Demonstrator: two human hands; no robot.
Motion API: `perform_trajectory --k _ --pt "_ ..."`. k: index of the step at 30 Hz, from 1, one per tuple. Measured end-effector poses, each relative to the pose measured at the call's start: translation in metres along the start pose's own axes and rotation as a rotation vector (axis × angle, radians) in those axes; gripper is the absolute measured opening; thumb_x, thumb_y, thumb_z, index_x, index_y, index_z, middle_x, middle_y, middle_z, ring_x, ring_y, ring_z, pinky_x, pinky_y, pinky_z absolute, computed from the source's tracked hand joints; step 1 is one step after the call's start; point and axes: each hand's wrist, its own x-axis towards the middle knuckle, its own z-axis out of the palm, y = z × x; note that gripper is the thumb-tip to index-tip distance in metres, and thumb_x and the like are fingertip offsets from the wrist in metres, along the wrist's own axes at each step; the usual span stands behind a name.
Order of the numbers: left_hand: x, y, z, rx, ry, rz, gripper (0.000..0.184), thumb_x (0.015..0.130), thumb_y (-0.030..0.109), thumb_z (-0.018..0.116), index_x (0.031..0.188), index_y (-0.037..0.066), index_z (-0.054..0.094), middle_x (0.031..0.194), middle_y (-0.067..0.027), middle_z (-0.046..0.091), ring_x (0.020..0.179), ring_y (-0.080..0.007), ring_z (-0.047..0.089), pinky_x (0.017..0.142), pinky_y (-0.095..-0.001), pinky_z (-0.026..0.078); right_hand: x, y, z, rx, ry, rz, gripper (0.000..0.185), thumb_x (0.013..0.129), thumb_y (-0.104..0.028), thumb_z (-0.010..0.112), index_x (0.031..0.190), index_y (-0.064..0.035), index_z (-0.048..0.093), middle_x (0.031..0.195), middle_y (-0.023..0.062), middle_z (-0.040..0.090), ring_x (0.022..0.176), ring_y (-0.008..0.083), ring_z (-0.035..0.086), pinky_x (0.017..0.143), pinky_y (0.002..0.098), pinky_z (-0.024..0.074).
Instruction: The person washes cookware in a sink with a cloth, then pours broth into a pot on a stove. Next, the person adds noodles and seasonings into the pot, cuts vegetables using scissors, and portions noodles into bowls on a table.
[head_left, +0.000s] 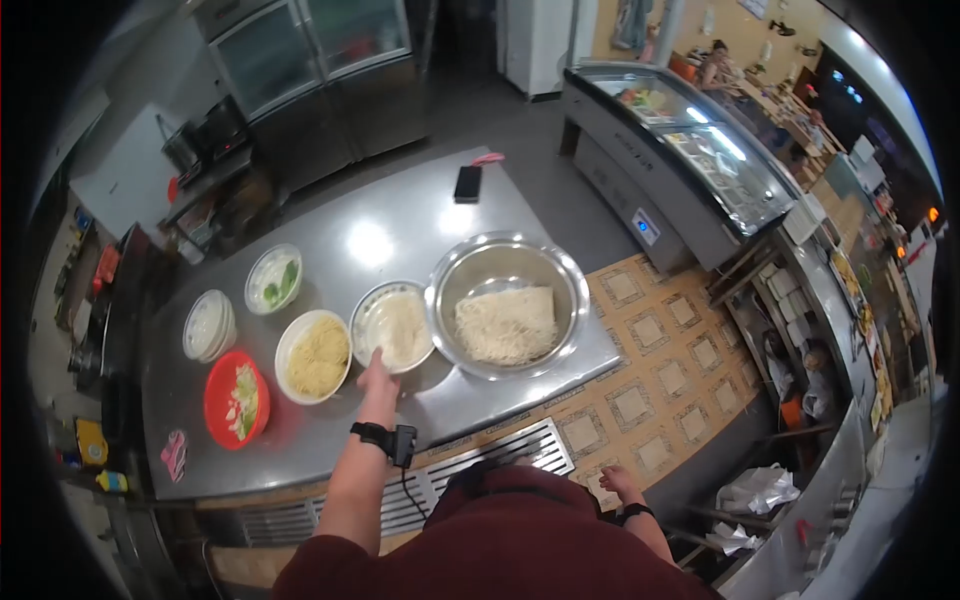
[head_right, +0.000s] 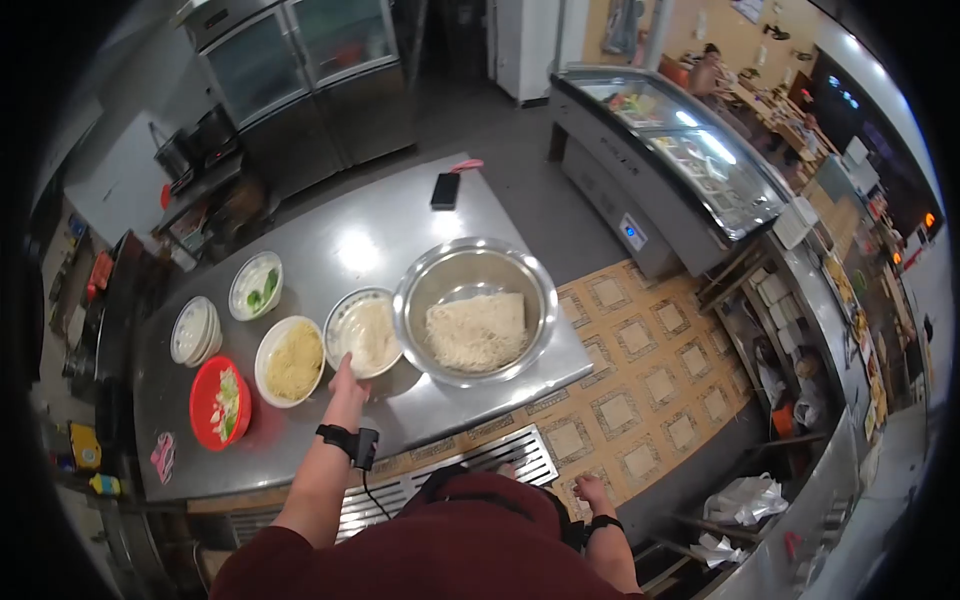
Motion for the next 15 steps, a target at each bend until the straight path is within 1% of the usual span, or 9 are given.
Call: perform_trajectory --k 1,2,3,5,7,10,11,14,15 --pt "0.015 -0.003 -0.002 -0.229 -0.226 -0.23 0.036 0.08 0.026 0.056 0.111 0.007 0.051 0.106 -0.0107 0.057 0.094 -0.0251 0.056 0.081 -0.0376 0.046 0.014 0.0 -0.006 -0.02 0.005 -0.032 0.032 0.086 -0.022 0.047 0.109 -0.0016 0.053 0.084 0.0107 0.062 0.069 0.0169 0.06 0.059 0.028 0.048" --pt "0.082 -0.033 -0.003 -0.529 -0.772 -0.271 0.035 0.082 0.02 0.049 0.115 0.009 0.049 0.111 -0.0088 0.056 0.105 -0.0316 0.052 0.088 -0.0448 0.043 0.032 0.01 -0.012 -0.068 -0.049 -0.147 0.029 0.084 -0.019 0.047 0.104 -0.0009 0.055 0.083 0.0102 0.061 0.069 0.0165 0.059 0.06 0.0282 0.0478" --pt "0.061 -0.028 0.0 -0.51 -0.678 -0.28 0.041 0.079 0.011 0.043 0.119 0.006 0.045 0.118 -0.0124 0.052 0.109 -0.035 0.049 0.092 -0.0484 0.041 0.033 0.007 -0.014 0.168 -0.033 -0.148 0.027 0.081 -0.016 0.048 0.102 -0.0005 0.056 0.081 0.0088 0.061 0.067 0.0162 0.058 0.059 0.0288 0.0476" --pt "0.056 -0.031 0.003 -0.534 -0.862 -0.053 0.059 0.066 0.002 0.038 0.125 0.0 0.036 0.125 -0.0196 0.043 0.114 -0.0364 0.044 0.095 -0.0525 0.039 0.055 0.019 -0.015 0.07 0.03 -0.188 0.028 0.085 -0.024 0.05 0.1 -0.0009 0.057 0.078 0.0071 0.061 0.065 0.016 0.059 0.058 0.0281 0.0479" --pt "0.038 -0.012 -0.002 -0.389 -0.689 -0.06 0.056 0.068 0.003 0.04 0.123 -0.003 0.036 0.122 -0.0197 0.044 0.112 -0.0365 0.045 0.088 -0.0517 0.044 0.03 -0.007 -0.021 -0.1 0.061 -0.125 0.032 0.086 -0.028 0.051 0.102 -0.0018 0.059 0.082 0.0082 0.062 0.068 0.0142 0.06 0.06 0.0269 0.0481" --pt "0.055 -0.005 -0.016 -0.49 -0.741 0.031 0.073 0.059 0.0 0.041 0.13 0.009 0.028 0.124 -0.0181 0.039 0.111 -0.0371 0.043 0.088 -0.0522 0.044 0.029 -0.021 -0.025 -0.1 0.055 -0.204 0.033 0.085 -0.028 0.051 0.104 -0.0026 0.058 0.081 0.0078 0.063 0.069 0.0136 0.06 0.06 0.0268 0.048" --pt "0.03 0.002 -0.024 -0.405 -0.743 0.218 0.078 0.057 0.0 0.042 0.133 0.009 0.024 0.125 -0.0164 0.039 0.113 -0.0359 0.042 0.09 -0.0526 0.042 0.027 -0.029 -0.026 -0.078 0.1 -0.246 0.034 0.08 -0.03 0.053 0.099 -0.0021 0.062 0.075 0.0096 0.064 0.065 0.0175 0.062 0.066 0.0287 0.049" --pt "-0.025 0.029 -0.05 -0.426 -0.852 0.271 0.077 0.062 0.003 0.05 0.133 0.01 0.02 0.123 -0.0149 0.038 0.113 -0.0333 0.043 0.094 -0.0433 0.04 0.035 -0.055 -0.028 -0.12 0.215 -0.38 0.036 0.08 -0.032 0.054 0.1 -0.0035 0.062 0.075 0.009 0.064 0.068 0.0185 0.062 0.069 0.0299 0.0485" --pt "-0.041 0.041 -0.058 -0.369 -0.811 0.272 0.065 0.066 0.007 0.05 0.127 0.007 0.028 0.118 -0.015 0.043 0.108 -0.0322 0.046 0.091 -0.042 0.041 0.033 -0.069 -0.028 -0.115 0.259 -0.443 0.035 0.081 -0.031 0.054 0.1 -0.0035 0.062 0.076 0.0091 0.064 0.07 0.0184 0.062 0.069 0.0294 0.0483"
